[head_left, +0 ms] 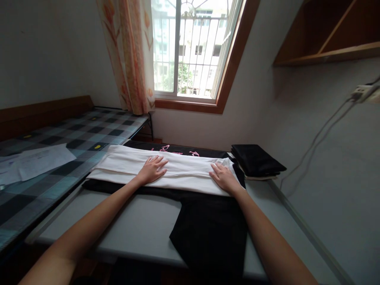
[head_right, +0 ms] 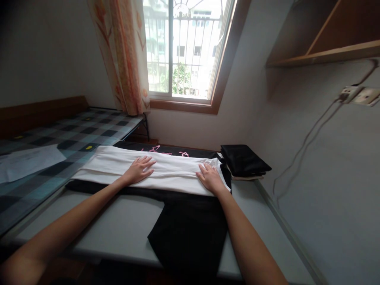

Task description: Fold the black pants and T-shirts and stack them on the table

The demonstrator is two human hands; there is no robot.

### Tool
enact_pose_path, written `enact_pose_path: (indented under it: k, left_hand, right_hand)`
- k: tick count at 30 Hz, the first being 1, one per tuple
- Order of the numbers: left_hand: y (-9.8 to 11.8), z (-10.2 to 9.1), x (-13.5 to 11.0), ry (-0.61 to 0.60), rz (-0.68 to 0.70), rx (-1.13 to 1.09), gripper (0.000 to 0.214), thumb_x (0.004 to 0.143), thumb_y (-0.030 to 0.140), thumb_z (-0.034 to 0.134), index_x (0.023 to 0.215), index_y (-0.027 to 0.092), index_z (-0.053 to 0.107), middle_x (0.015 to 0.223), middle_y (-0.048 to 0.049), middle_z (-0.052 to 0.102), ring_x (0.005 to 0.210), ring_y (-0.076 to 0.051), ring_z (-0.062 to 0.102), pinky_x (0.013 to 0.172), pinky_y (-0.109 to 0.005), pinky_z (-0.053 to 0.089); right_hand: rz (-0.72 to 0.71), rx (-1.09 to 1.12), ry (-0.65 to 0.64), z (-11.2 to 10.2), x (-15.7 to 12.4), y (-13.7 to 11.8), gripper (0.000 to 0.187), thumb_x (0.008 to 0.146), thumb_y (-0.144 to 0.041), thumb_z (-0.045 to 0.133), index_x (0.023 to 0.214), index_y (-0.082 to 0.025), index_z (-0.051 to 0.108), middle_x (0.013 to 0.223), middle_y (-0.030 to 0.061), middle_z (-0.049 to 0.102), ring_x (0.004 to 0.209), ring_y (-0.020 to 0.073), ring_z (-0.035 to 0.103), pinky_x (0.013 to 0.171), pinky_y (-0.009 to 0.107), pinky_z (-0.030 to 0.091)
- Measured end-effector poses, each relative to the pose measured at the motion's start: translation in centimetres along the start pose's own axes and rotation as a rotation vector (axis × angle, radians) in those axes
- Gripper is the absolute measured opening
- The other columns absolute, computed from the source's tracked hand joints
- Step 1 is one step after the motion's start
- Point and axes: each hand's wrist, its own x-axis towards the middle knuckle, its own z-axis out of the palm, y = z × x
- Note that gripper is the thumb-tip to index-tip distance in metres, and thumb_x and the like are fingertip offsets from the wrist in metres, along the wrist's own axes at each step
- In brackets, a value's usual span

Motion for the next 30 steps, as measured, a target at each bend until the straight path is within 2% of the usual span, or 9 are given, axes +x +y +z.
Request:
enact_pose_path:
  k: [6, 12, 17, 24, 30]
  left_hand:
    - [0.2, -0.2, 0.0, -0.004, -0.008, -0.002, 0.051, 0.094, 0.049, 0.045, 0.14, 0.03, 0.053, 0.154, -0.005, 0.04, 0.144, -0.03, 0.03, 0.118, -0.054, 0.021]
    - [0.0, 0.1, 0.0, -0.014, -0.002, 0.019, 0.053, 0.093, 0.049, 0.045, 0.143, 0.03, 0.05, 0.154, -0.0051, 0.039, 0.144, -0.03, 0.031, 0.118, -0.055, 0.021]
    - [-0.1, 0.2, 0.0, -0.02, 0.004, 0.035, 0.053, 0.094, 0.049, 0.043, 0.143, 0.03, 0.049, 0.155, -0.005, 0.038, 0.144, -0.03, 0.03, 0.118, -0.054, 0.02]
    - [-0.2, 0.0, -0.8, -0.006, 0.017, 0.005, 0.064, 0.093, 0.047, 0.045, 0.151, 0.022, 0.035, 0.158, -0.009, 0.032, 0.147, -0.028, 0.024, 0.119, -0.05, 0.02]
    - [0.0, -0.1, -1.7, -0.009, 0.014, 0.003, 0.059, 0.093, 0.046, 0.045, 0.148, 0.025, 0.042, 0.157, -0.0081, 0.033, 0.147, -0.03, 0.025, 0.117, -0.053, 0.023]
  right_hand:
    - [-0.011, 0.017, 0.01, 0.3, -0.1, 0.3, 0.06, 0.099, -0.048, 0.03, 0.145, -0.012, 0.045, 0.151, 0.0181, 0.043, 0.142, 0.0291, 0.035, 0.113, 0.049, 0.03]
    - [-0.014, 0.001, 0.069, 1.0, -0.1, 0.6, 0.058, 0.099, -0.048, 0.03, 0.144, -0.016, 0.046, 0.15, 0.0168, 0.044, 0.141, 0.0288, 0.036, 0.112, 0.051, 0.031]
    - [-0.014, -0.016, 0.087, 1.1, -0.3, 0.4, 0.058, 0.099, -0.046, 0.03, 0.144, -0.013, 0.047, 0.15, 0.0185, 0.043, 0.141, 0.0297, 0.035, 0.114, 0.05, 0.028]
    - [-0.008, 0.052, 0.103, 1.4, -0.3, 0.6, 0.058, 0.099, -0.048, 0.032, 0.144, -0.015, 0.047, 0.149, 0.017, 0.045, 0.141, 0.029, 0.037, 0.113, 0.051, 0.03]
    - [-0.016, 0.062, 0.115, 1.6, -0.2, 0.8, 0.057, 0.098, -0.047, 0.034, 0.143, -0.014, 0.048, 0.149, 0.0172, 0.045, 0.14, 0.0293, 0.038, 0.113, 0.051, 0.031]
